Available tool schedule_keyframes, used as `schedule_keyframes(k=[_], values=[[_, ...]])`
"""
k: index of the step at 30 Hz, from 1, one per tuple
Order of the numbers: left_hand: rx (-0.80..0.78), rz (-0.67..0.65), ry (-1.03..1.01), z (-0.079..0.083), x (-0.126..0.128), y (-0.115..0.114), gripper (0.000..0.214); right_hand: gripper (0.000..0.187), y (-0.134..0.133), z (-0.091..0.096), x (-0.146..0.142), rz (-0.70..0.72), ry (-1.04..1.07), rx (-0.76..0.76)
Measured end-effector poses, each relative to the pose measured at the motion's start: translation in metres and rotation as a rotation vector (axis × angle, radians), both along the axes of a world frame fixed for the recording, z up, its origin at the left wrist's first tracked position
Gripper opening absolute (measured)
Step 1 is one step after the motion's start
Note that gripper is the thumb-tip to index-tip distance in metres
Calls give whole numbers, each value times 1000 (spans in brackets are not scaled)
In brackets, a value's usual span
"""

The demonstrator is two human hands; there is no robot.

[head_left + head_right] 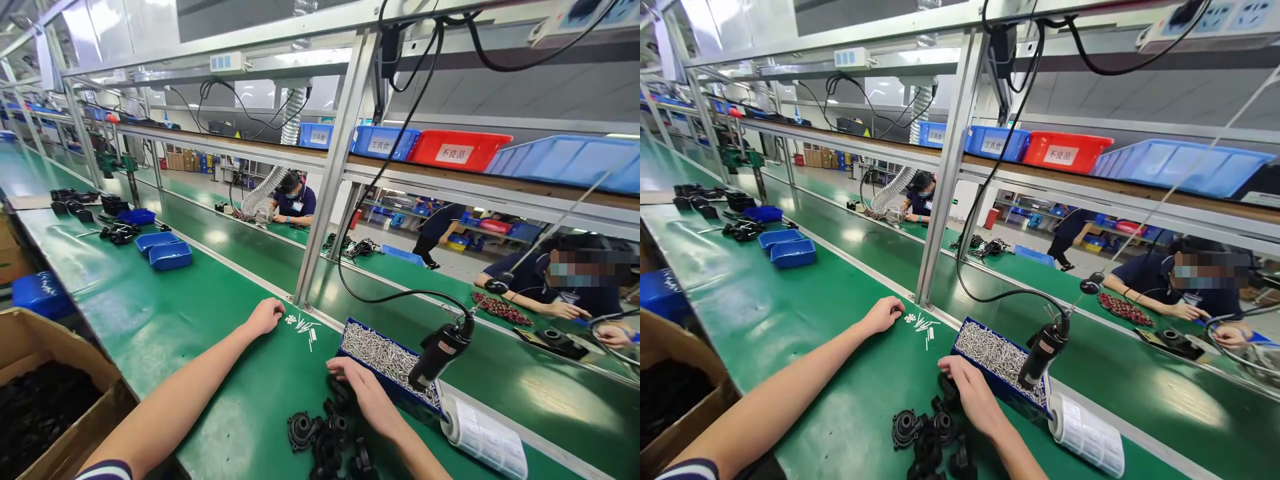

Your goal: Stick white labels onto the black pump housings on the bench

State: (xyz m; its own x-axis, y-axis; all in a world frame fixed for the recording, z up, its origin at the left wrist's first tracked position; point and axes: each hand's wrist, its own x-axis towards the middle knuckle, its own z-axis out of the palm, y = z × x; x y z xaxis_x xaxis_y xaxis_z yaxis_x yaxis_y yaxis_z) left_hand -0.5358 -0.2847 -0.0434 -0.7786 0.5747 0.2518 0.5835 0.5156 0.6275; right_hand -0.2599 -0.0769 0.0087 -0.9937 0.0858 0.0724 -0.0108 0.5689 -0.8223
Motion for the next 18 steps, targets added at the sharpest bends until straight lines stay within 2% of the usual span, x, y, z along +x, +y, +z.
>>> schedule_keyframes(k=[2,5,9,11,14,18], values=[[-13,-11,0,0,1,1,16,71,-6,5,-23,51,-59,51],[-18,-13,6,0,3,2,16,50,-19,1,-50,26,-144,174],[-15,-1,18,-1,2,4,16,21,-38,-7,-75,-146,-139,410],[-21,3,26,-2,1,5,16,16,-46,-11,-83,-225,-139,497],[-36,-3,36,-3,0,5,15,15,-52,-19,-91,-261,-170,537],[-43,-21,49,-2,1,4,16,15,-48,-32,-89,-241,-163,471]])
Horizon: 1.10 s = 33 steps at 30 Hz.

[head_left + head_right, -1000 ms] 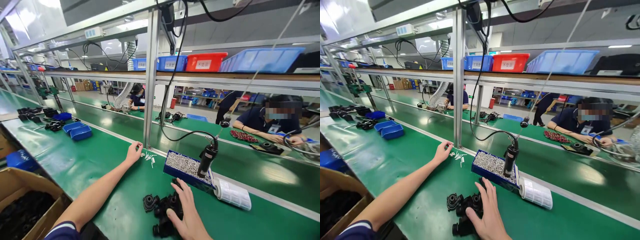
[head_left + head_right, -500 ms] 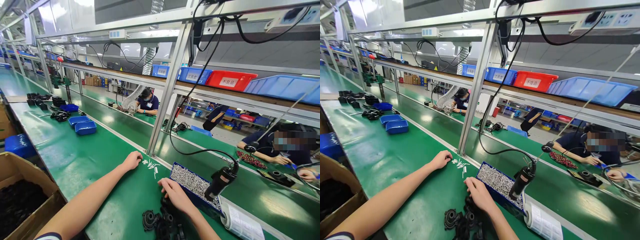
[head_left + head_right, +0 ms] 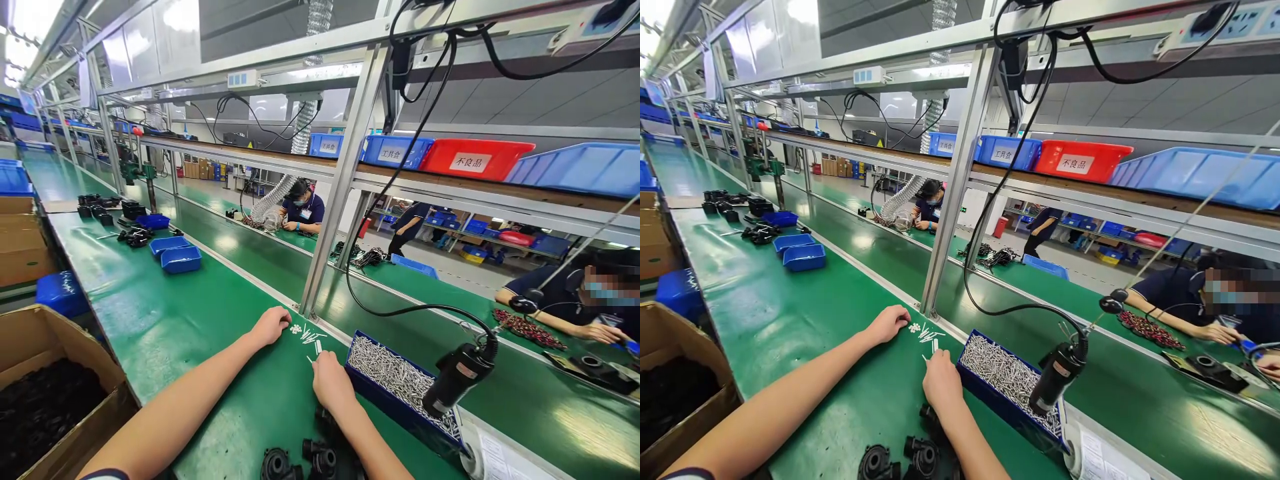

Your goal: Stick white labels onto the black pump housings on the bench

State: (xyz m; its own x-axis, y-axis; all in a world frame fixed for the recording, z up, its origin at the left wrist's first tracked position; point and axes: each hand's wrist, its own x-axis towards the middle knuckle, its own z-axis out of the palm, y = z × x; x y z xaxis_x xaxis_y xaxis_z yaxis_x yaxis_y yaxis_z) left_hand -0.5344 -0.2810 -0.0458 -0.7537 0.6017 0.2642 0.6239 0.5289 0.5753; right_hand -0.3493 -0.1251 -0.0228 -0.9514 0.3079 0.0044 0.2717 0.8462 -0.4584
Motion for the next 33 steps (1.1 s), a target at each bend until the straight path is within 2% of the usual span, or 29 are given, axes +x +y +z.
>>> schedule_keyframes(k=[4,7,10,12,15,20,23,27,30,33], values=[[-17,-22,19,3,3,-1,18,16,17,-7,19,106,86,-191],[-50,-25,34,7,6,-1,17,33,34,-11,46,211,166,-396],[-80,-14,55,11,11,2,12,52,43,-18,80,195,301,-528],[-98,-1,75,16,16,4,11,57,44,-22,100,136,381,-571],[-133,7,108,22,23,6,17,53,43,-28,121,55,445,-631],[-205,19,148,27,27,8,25,40,51,-40,142,-22,513,-752],[-230,34,157,22,24,6,31,35,57,-44,147,-19,499,-789],[-218,33,143,11,18,1,31,28,57,-38,148,-42,504,-740],[-168,-16,63,2,26,1,37,20,55,-31,148,-75,510,-762],[-58,-166,-122,-3,55,10,58,14,54,-26,146,-127,497,-820]])
